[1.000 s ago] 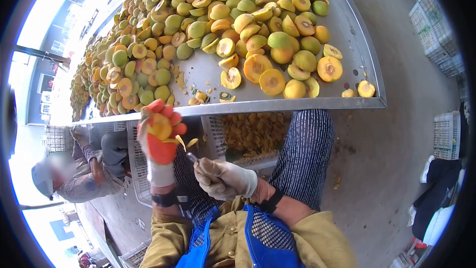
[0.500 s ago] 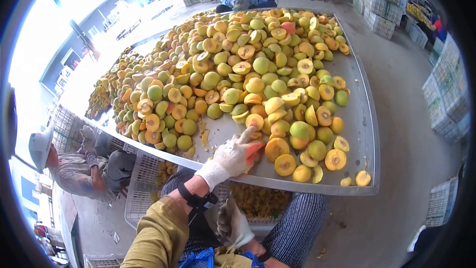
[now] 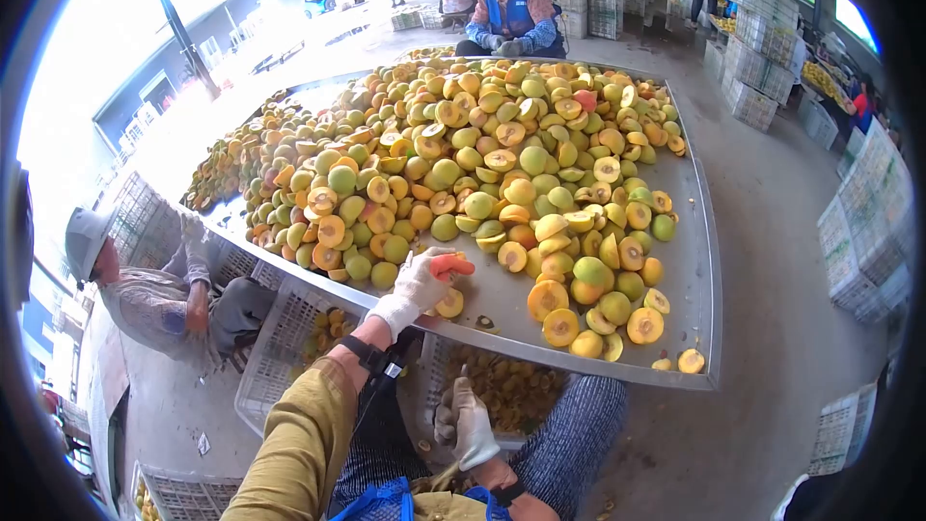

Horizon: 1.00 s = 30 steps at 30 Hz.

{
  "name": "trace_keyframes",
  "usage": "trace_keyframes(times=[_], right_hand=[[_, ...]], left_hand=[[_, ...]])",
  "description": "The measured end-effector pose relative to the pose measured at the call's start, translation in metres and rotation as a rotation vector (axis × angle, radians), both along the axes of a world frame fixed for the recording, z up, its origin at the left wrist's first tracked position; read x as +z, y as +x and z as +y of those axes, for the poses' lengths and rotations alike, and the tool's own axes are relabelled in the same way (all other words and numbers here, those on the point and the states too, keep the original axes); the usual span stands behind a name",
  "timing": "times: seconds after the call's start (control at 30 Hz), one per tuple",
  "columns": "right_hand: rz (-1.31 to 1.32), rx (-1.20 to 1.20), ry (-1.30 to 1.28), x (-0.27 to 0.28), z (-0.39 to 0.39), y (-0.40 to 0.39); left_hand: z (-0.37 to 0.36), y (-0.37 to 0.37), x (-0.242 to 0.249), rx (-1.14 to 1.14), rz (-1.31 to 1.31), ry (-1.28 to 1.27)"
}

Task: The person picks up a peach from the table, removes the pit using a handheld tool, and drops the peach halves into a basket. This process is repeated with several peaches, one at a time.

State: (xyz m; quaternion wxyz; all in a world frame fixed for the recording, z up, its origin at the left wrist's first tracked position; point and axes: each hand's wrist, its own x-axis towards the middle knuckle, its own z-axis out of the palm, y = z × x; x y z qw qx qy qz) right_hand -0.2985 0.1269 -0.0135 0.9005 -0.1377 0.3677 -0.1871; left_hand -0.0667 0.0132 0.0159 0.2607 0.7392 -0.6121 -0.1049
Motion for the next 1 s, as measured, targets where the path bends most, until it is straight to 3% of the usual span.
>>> trace_keyframes(times=[0.1,0.17,0.23,0.33,0.4,0.47,0.5,0.57,0.7,0.77,0.87,0.93,0.97,1.0], right_hand=[[0.058,-0.179,-0.156,0.003,-0.009,-0.008],[-0.013,-0.289,-0.121,0.007,-0.022,-0.013],[-0.024,-0.33,-0.112,0.017,-0.03,-0.016],[-0.153,-0.242,-0.162,-0.009,-0.031,-0.016],[-0.013,-0.395,-0.396,-0.015,-0.037,-0.007],[0.063,-0.42,-0.404,0.004,-0.028,-0.007],[0.065,-0.367,-0.311,0.011,-0.03,-0.013],[0.106,-0.344,-0.39,0.007,-0.029,-0.015],[0.062,-0.435,-0.72,-0.015,-0.029,-0.004],[0.056,-0.449,-0.757,-0.006,-0.029,-0.002],[0.027,-0.351,-0.552,0.02,-0.026,-0.015],[0.03,-0.301,-0.42,0.024,-0.028,-0.018],[0.035,-0.301,-0.474,0.022,-0.027,-0.017],[0.04,-0.301,-0.531,0.017,-0.025,-0.016]], left_hand=[[0.022,-0.022,0.043,-0.116,-0.05,-0.229],[0.046,-0.04,0.052,-0.273,-0.128,-0.392],[0.079,-0.069,0.068,-0.365,-0.178,-0.358],[0.112,-0.094,0.06,-0.45,-0.024,-0.237],[0.119,-0.102,0.045,-0.416,0.224,-0.253],[0.127,-0.104,0.026,-0.33,0.751,-0.217],[0.132,-0.104,0.02,-0.291,0.893,-0.242],[0.134,-0.11,0.021,-0.144,1.058,-0.253],[0.131,-0.11,0.004,-0.085,1.035,-0.363],[0.131,-0.105,0.001,-0.128,0.858,-0.369],[0.132,-0.105,0.004,-0.182,0.789,-0.334],[0.134,-0.107,0.01,-0.051,1.234,-0.394],[0.134,-0.11,0.013,0.018,1.455,-0.423],[0.133,-0.11,0.013,0.019,1.457,-0.424]])
